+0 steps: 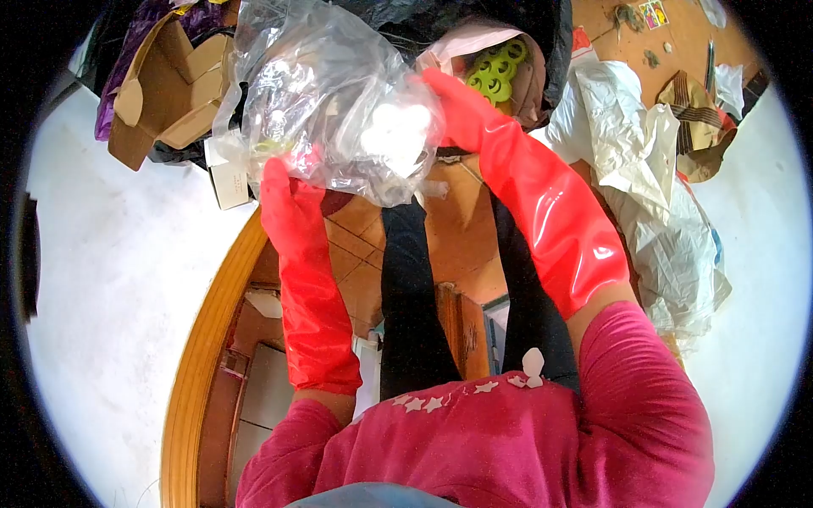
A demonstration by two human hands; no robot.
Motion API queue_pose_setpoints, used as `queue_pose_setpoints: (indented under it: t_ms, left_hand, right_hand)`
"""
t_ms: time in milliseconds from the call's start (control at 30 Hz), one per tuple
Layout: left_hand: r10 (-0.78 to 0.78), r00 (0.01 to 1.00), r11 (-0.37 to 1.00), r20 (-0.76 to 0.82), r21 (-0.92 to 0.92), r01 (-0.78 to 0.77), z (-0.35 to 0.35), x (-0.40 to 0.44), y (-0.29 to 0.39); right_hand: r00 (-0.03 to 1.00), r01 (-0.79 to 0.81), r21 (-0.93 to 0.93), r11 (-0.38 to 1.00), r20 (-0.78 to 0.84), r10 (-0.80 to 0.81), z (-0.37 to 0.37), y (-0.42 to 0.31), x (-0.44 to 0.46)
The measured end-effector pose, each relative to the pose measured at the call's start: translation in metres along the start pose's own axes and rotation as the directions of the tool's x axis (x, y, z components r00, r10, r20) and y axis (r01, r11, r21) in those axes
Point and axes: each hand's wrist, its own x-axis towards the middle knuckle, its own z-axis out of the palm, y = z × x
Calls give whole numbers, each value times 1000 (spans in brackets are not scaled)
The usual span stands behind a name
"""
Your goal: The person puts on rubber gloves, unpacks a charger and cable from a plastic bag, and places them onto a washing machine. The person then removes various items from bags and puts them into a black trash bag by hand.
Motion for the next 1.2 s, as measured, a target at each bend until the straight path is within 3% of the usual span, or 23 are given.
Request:
queue_pose_setpoints:
  t_ms: [33,67,133,267,467,567,700,733,800,1000,1100,1167,1200]
  left_hand:
    - [-298,953,880,58,-371,297,1,1,5]
    - [-298,953,879,58,-372,298,2,2,11]
    - [-585,782,431,214,-735,523,3,6,22]
    - [-592,767,404,249,-732,549,5,6,12]
    - [-634,740,358,226,-762,540,9,6,7]
    - [-657,715,339,241,-752,565,9,6,2]
    - [-649,727,377,224,-735,563,11,6,4]
    - [-646,727,375,231,-734,567,12,6,4]
    - [-649,723,354,237,-747,563,12,7,1]
    - [-618,741,362,263,-741,566,8,4,-17]
    - [-626,733,369,265,-727,579,7,2,-17]
    - [-632,730,376,262,-719,584,7,2,-19]
    - [-640,727,374,248,-727,576,7,1,-24]
  right_hand:
    - [999,-36,-36,999,-9,35,-5,-1,0]
    - [997,-72,-71,995,-19,70,-9,-1,2]
    - [992,-127,-58,990,-24,126,-17,0,9]
    - [975,-212,-81,974,-90,204,-18,6,12]
    - [969,-181,-3,983,-171,178,-7,7,7]
    - [965,-170,-58,984,-214,154,-9,9,9]
    - [993,-115,-135,984,-49,109,-36,15,15]
    - [993,115,-563,818,86,-80,-43,15,16]
    - [940,340,-830,441,287,-185,-60,19,24]
    - [939,339,-728,596,304,-163,-66,21,30]
    - [939,344,-863,370,324,-118,-58,13,24]
    - [931,347,-918,191,312,-188,-40,11,13]
    - [931,346,-918,192,312,-188,-34,12,16]
